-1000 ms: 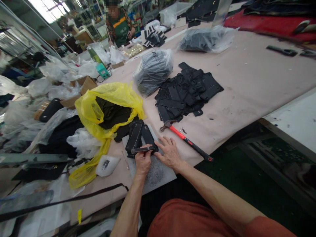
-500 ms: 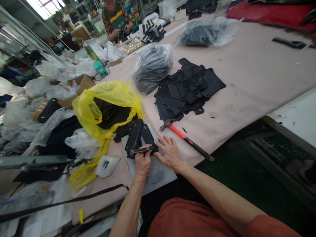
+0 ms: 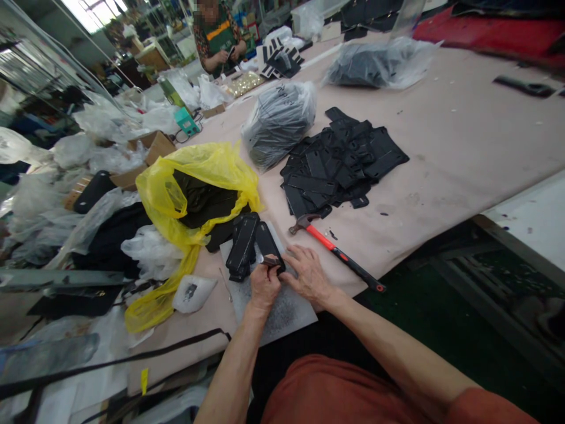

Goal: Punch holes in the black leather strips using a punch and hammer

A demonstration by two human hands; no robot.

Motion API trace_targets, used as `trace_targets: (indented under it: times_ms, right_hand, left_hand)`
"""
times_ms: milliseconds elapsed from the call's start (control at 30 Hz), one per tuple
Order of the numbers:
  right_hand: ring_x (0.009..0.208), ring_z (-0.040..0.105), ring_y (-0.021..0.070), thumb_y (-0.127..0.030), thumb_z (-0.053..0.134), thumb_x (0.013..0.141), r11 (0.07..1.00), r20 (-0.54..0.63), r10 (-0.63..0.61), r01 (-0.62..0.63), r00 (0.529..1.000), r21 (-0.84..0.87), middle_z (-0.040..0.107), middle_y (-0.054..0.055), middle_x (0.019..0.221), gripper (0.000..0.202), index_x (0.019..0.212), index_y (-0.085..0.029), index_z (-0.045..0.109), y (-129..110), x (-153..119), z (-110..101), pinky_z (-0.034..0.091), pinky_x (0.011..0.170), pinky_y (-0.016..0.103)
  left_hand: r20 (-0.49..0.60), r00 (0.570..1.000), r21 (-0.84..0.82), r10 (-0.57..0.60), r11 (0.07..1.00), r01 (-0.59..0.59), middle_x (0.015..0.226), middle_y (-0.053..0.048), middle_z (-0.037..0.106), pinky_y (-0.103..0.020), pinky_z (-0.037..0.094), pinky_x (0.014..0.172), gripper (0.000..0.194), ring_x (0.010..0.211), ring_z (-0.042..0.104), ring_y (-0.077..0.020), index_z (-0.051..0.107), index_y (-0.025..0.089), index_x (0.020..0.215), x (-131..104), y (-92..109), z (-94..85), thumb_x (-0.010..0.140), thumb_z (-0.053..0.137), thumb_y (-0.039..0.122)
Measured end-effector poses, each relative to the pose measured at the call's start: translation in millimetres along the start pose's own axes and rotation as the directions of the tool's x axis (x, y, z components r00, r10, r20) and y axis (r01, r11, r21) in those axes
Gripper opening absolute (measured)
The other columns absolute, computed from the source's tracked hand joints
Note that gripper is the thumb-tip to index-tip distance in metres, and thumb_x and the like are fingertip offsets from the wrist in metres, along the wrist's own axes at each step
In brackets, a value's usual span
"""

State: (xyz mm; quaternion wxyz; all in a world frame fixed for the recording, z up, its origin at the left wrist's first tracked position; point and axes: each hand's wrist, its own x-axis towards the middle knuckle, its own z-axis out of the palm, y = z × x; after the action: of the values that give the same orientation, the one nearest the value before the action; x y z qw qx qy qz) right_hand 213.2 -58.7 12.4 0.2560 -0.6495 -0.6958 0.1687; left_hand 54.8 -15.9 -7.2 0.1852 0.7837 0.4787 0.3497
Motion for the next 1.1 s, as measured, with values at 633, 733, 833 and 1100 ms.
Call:
trace_targets:
  times_ms: [633,733,833,1100]
  right_hand:
    - [0.038,0.036,0.0064,-0.033,0.049,0.082,0.267,0.662,0.479,-0.814,0.577,0.516,0.045,-0.006,0.058,0.014,0.078,-0.020,0.046,31.7,-11.4,-71.6,0.028,0.036,0.019]
    - [0.035,0.031,0.0066,-0.047,0.044,0.089,0.476,0.430,0.521,-0.669,0.737,0.571,0.040,-0.008,0.053,0.028,0.079,-0.021,0.048,0.7,-5.3,-117.8,0.023,0.031,0.019]
    - [0.041,0.037,0.0084,-0.052,0.046,0.091,0.768,-0.078,0.351,-0.239,0.933,0.593,0.043,-0.006,0.055,0.032,0.084,-0.021,0.053,-35.2,3.7,-173.6,0.028,0.037,0.021]
    - [0.040,0.033,0.0105,-0.042,0.047,0.091,0.981,-0.021,-0.180,0.178,0.983,-0.075,0.045,-0.002,0.050,0.030,0.069,-0.022,0.047,-40.6,-5.4,-184.4,0.018,0.044,0.029]
  left_hand:
    - [0.054,0.997,-0.033,-0.060,0.998,0.062,0.088,-0.005,0.066,-0.032,0.051,0.077,0.017,0.086,0.064,-0.0206,0.056,0.020,0.093,-1.7,4.9,-4.5,0.082,0.052,0.009]
    - [0.048,0.997,-0.011,-0.060,0.998,0.060,0.084,-0.004,0.065,-0.030,0.050,0.074,0.016,0.084,0.064,-0.0201,0.056,0.021,0.091,-2.1,5.5,-4.5,0.081,0.053,0.008]
    - [0.038,0.998,-0.007,-0.055,0.998,0.055,0.083,-0.004,0.065,-0.030,0.050,0.073,0.016,0.084,0.064,-0.0201,0.055,0.021,0.090,-2.8,5.0,-3.9,0.081,0.053,0.008]
    - [0.019,1.000,-0.015,-0.023,1.000,0.024,0.084,-0.004,0.065,-0.029,0.049,0.072,0.017,0.083,0.063,-0.0197,0.056,0.020,0.091,-3.1,4.2,-3.4,0.080,0.052,0.007]
